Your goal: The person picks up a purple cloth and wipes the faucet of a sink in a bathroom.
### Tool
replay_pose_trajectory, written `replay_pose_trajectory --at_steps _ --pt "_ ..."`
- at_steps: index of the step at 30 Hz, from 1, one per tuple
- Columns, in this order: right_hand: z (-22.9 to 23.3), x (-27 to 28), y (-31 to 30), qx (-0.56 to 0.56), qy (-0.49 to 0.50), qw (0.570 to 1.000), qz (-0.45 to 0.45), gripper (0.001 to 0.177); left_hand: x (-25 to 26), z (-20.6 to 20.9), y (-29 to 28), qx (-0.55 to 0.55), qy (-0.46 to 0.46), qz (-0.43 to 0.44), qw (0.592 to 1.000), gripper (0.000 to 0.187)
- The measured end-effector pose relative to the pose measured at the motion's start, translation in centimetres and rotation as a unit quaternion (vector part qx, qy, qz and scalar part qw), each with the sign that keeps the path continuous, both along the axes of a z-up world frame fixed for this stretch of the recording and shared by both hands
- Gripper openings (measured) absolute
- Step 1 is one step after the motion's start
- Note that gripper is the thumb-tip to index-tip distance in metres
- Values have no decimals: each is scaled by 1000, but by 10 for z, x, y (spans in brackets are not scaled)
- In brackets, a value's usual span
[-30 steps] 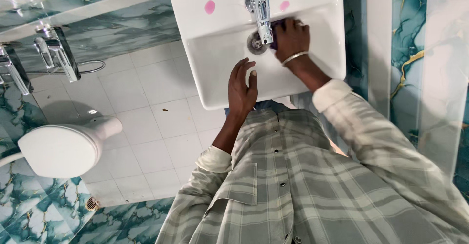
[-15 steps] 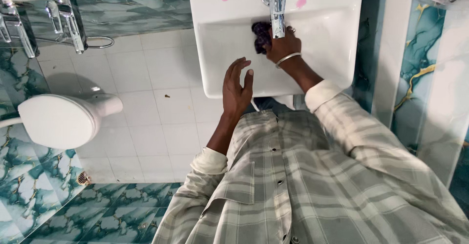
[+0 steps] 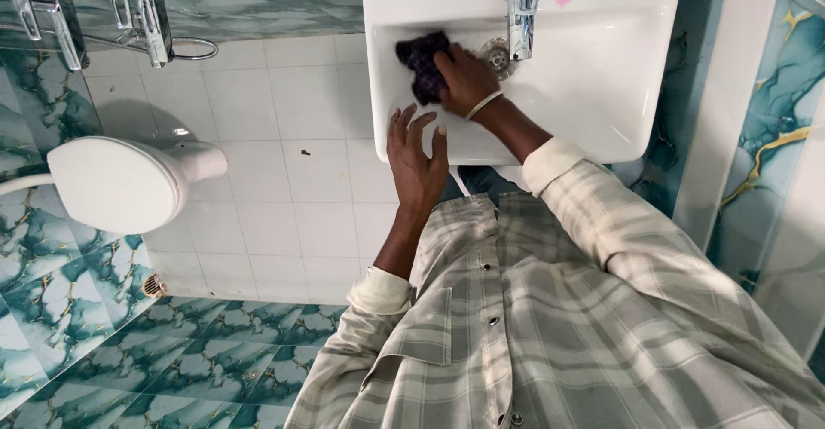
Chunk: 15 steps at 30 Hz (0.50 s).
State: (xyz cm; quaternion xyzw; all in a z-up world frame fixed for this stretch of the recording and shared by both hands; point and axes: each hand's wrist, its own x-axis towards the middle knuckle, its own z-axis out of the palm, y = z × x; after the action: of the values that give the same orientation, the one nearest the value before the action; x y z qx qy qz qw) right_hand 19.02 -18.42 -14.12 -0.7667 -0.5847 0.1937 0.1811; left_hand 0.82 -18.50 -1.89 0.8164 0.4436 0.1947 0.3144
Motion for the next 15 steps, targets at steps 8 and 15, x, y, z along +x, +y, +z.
replay_pose_trajectory --at_steps 8,15 --pt "74 64 -87 -253 -98 952 -143 64 -22 -17 -4 -63 -2 -9 998 25" --pt "20 -14 -10 -75 154 985 -9 52 -20 -12 -2 -69 -3 -10 998 24"
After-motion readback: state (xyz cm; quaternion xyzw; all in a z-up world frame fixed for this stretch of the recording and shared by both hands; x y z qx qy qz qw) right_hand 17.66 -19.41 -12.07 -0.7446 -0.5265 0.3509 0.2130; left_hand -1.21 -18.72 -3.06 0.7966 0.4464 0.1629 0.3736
